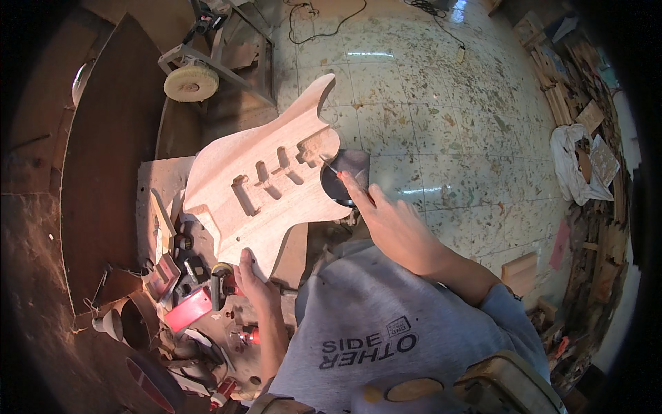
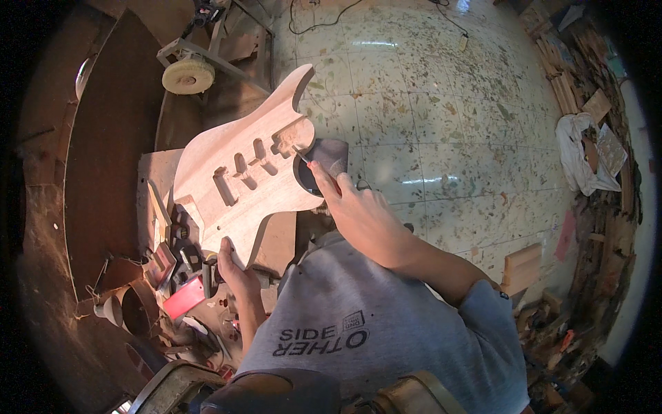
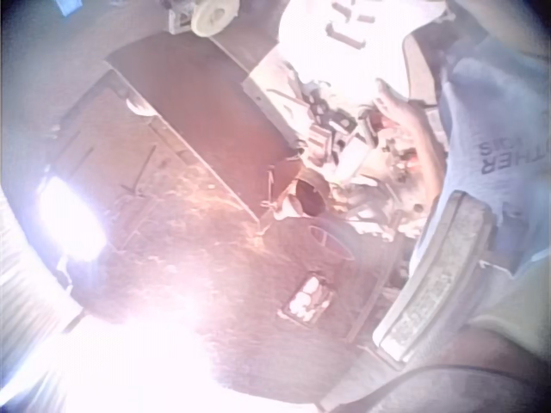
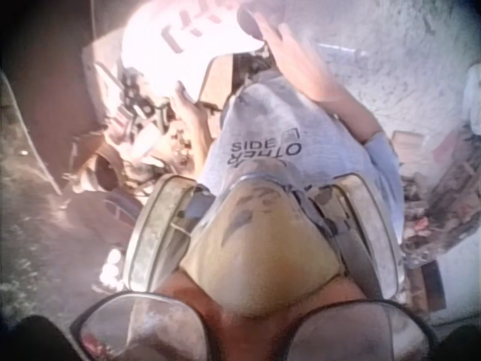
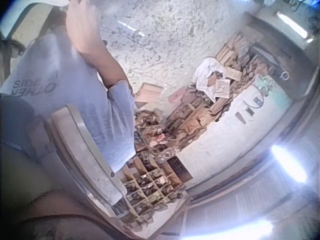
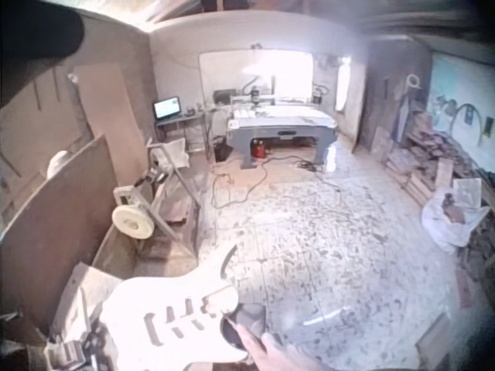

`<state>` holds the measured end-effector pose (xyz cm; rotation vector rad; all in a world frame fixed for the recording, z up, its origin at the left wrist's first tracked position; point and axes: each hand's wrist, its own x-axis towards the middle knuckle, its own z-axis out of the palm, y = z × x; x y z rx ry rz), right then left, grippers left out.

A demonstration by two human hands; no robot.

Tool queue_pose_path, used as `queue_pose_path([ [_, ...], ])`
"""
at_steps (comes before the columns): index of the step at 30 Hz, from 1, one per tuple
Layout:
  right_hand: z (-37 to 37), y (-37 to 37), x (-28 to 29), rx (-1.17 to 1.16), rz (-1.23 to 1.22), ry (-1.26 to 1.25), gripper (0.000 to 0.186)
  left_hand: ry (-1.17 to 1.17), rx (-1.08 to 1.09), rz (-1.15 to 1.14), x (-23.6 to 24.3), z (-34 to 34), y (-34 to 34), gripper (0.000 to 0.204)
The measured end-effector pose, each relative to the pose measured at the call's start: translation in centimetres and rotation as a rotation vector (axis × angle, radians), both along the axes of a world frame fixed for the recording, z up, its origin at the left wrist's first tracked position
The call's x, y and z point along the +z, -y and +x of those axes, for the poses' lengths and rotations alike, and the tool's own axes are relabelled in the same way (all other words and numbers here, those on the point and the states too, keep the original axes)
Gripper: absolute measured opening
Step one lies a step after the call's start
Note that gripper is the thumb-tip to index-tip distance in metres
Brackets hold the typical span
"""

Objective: The person sands the interior routed cavities of a wooden guitar body using a small power sander and a hand tool.

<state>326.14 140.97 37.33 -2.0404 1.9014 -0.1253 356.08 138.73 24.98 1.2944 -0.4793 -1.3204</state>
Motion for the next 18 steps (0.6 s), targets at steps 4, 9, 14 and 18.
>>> queue_pose_path([
  [4, -0.2, -0.1, -0.5, -0.011, 0.001, 0.014, 0.074, 0.005, -0.004, -0.031, -0.3, -0.1, 0.1, 0.051],
  [9, -0.8, -0.3, -2.8, -0.028, -0.070, 0.115, 0.090, 0.007, 0.009, -0.011, -0.1, -0.3, 0.1, 0.044],
  [14, -1.4, 0.2, -3.8, -0.048, -0.028, 0.164, 0.080, 0.038, 0.030, 0.014, 1.1, -1.0, 0.2, 0.037],
  [18, -3.1, 0.5, -7.4, -0.040, -0.248, 0.485, 0.085, 0.043, 0.063, 0.028, 0.9, -1.3, 0.6, 0.037],
])
